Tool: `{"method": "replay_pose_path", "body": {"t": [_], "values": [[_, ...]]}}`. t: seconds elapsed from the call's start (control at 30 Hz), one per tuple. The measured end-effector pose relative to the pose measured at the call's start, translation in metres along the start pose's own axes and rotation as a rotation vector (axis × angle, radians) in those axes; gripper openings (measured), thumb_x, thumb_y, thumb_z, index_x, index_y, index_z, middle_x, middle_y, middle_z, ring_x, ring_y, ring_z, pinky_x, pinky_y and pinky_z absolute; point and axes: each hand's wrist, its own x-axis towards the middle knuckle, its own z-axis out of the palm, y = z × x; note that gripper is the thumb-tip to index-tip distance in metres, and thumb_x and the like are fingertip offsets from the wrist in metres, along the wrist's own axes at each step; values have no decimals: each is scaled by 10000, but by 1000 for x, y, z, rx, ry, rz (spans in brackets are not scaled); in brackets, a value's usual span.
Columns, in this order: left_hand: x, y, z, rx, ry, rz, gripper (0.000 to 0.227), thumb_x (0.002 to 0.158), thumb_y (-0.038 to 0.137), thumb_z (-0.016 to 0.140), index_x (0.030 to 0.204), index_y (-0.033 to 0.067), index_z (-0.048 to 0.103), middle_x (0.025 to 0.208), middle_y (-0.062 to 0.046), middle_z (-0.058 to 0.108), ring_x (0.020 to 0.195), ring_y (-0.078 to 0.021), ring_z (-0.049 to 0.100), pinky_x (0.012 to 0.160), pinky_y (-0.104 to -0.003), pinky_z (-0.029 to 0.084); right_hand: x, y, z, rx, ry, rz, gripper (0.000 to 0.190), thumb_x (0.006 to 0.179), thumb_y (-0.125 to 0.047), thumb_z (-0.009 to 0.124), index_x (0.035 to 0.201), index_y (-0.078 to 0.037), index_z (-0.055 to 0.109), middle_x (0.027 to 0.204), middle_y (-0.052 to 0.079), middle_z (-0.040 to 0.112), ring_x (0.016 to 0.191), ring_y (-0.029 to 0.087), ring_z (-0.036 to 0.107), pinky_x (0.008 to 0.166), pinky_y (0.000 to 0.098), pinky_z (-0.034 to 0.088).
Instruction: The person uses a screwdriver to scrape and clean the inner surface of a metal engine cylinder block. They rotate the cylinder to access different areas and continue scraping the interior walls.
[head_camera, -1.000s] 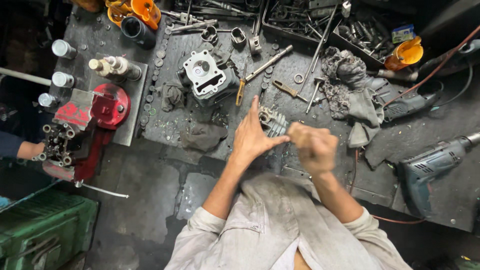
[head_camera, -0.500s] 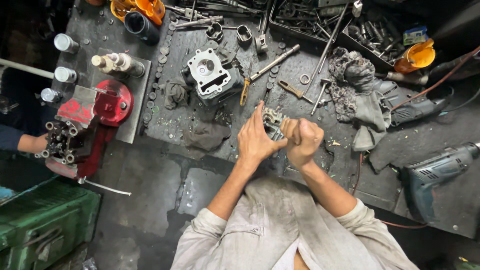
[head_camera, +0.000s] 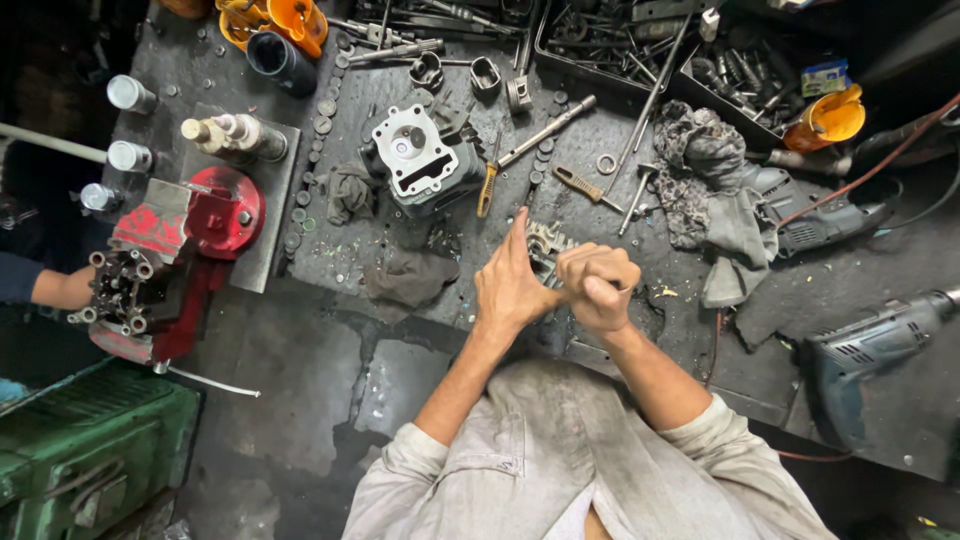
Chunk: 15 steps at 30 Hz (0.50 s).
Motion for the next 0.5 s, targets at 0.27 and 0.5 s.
{"method": "replay_pose_path", "body": {"t": [0.27,0.5], "values": [[-2,0,3,3,0,10,1257,531,451,922,1562,76,308,1398,-239,600,1216,-410,630,957,-490,536,10,-17,5,-65,-13,86,482,938,-191,546,552,-36,302,487,63,358,409,189,303,464,372,290],[-10,-5,8,-32,100,-23,1229,560,496,906,1556,72,323,1419,-223,595,1247,-406,625,992,-478,527,-10,-23,23,-28,226,97,487,949,-193,504,546,-58,267,481,70,348,431,180,272,486,379,259]]}}
